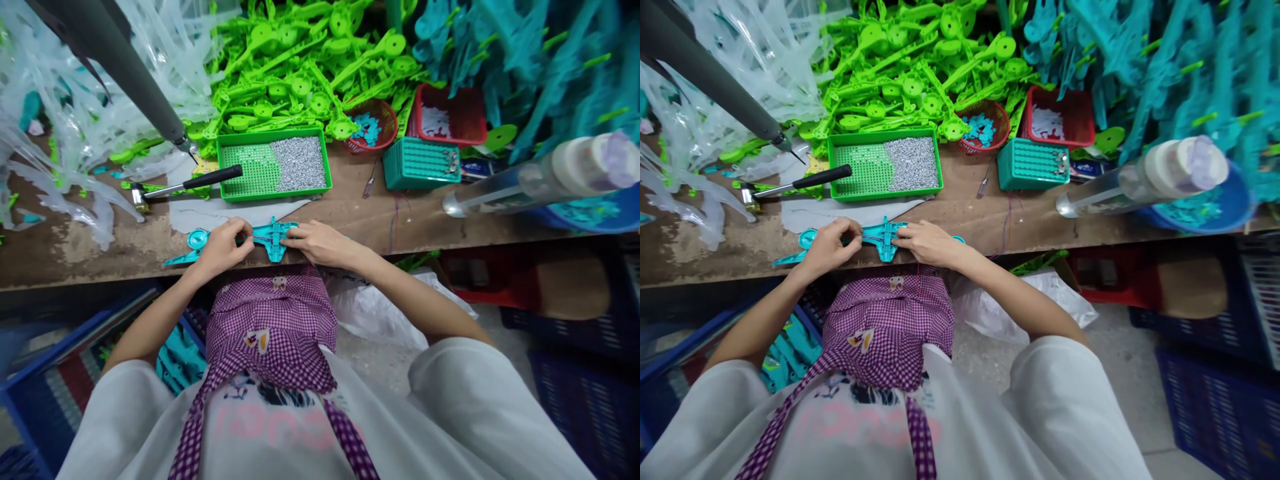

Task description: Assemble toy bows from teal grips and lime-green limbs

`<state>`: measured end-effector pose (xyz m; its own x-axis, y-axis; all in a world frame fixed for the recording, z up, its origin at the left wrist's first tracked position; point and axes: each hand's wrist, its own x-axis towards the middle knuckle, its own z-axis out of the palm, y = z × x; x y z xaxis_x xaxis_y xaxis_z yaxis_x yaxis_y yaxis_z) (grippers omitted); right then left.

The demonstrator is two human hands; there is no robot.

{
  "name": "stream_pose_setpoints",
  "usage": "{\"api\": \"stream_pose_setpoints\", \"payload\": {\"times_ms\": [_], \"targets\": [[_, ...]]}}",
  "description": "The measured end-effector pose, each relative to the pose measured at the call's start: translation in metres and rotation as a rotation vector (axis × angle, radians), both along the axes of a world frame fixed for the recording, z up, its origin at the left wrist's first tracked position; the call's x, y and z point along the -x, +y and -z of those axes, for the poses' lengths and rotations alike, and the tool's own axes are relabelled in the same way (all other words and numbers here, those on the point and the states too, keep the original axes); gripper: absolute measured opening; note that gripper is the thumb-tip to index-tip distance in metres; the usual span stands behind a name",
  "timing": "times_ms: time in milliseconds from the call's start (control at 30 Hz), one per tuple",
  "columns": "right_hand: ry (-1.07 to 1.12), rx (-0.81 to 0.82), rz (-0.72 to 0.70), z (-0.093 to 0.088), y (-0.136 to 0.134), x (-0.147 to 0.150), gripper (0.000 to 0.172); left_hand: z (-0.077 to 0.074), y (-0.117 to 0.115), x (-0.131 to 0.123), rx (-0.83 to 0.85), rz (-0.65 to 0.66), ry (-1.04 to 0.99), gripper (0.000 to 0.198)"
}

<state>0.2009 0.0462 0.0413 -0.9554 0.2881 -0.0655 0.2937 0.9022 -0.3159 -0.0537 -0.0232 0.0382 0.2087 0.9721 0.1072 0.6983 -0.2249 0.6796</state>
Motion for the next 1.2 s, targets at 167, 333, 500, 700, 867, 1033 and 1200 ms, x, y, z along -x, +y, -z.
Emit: {"api": "stream_pose_setpoints", "payload": {"times_ms": [167,333,500,700,867,1033,1200], "targets": [[0.072,0.039,0.040,0.005,0.003,-0.001,0.036,0.004,0.001,0.002,-0.046,-0.043,0.013,0.005],[-0.026,-0.064,-0.008,0.001,-0.003,0.003,0.033,0.008,-0.002,0.004,-0.074,-0.046,-0.033,0.004],[-0.094,-0.146,-0.027,-0.005,-0.009,0.005,0.033,0.003,0.000,-0.005,-0.140,-0.064,-0.049,0.004],[-0.063,-0.062,0.060,-0.002,-0.011,0.001,0.035,-0.005,0.004,0.014,-0.231,-0.351,-0.033,0.004],[0.042,0.057,0.151,0.000,-0.012,0.000,0.038,-0.022,-0.022,0.054,-0.380,-0.628,0.006,0.004],[0.064,0.117,0.201,0.001,-0.012,0.000,0.052,-0.004,-0.055,0.096,-0.302,-0.919,-0.131,0.008],[0.154,0.125,0.216,-0.007,-0.020,-0.014,0.052,0.022,-0.070,0.104,-0.147,-1.000,-0.176,0.011]]}}
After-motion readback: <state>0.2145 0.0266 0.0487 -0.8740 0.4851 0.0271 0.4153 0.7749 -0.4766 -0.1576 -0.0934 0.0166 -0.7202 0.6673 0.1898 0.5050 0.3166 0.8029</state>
